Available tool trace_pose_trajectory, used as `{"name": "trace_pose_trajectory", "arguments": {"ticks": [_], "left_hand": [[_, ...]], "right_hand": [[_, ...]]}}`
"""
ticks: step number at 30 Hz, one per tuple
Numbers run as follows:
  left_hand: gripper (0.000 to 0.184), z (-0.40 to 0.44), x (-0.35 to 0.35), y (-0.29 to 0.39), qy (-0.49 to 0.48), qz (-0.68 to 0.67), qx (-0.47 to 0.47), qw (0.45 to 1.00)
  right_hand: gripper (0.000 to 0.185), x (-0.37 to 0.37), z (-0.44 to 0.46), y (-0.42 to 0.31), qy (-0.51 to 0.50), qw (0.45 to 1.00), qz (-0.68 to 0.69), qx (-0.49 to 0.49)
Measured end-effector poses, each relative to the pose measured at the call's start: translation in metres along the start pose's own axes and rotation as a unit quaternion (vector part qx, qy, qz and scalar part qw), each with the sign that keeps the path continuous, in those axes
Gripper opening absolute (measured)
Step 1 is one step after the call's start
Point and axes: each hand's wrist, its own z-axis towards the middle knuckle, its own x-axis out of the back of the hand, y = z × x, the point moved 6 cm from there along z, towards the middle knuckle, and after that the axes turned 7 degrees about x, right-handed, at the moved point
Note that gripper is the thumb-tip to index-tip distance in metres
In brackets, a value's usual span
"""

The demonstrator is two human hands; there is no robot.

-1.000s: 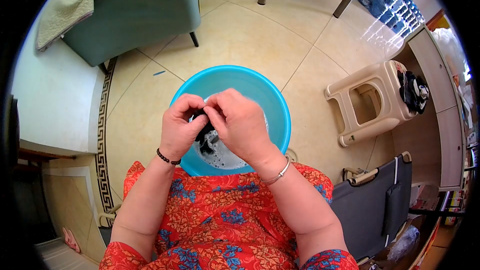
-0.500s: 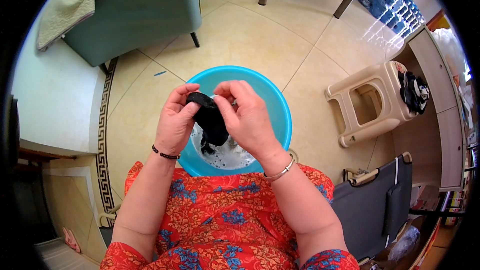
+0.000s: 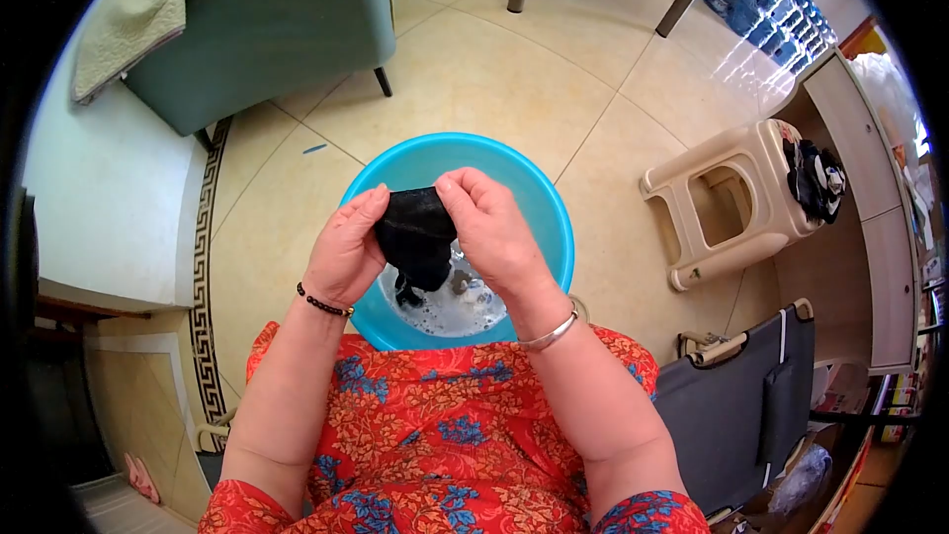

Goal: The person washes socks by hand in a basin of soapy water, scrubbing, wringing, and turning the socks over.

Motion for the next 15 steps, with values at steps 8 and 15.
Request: {"name": "trace_pose_trajectory", "arguments": {"ticks": [8,15], "left_hand": [[0.026,-0.006,-0.004,-0.004,-0.012,0.025,0.037,0.999],[0.024,-0.009,-0.004,0.0,0.022,0.022,-0.005,1.0]], "right_hand": [[0.02,-0.003,-0.002,-0.006,-0.02,0.999,-0.038,0.026],[0.012,-0.009,-0.008,-0.046,0.021,0.932,-0.271,0.238]]}}
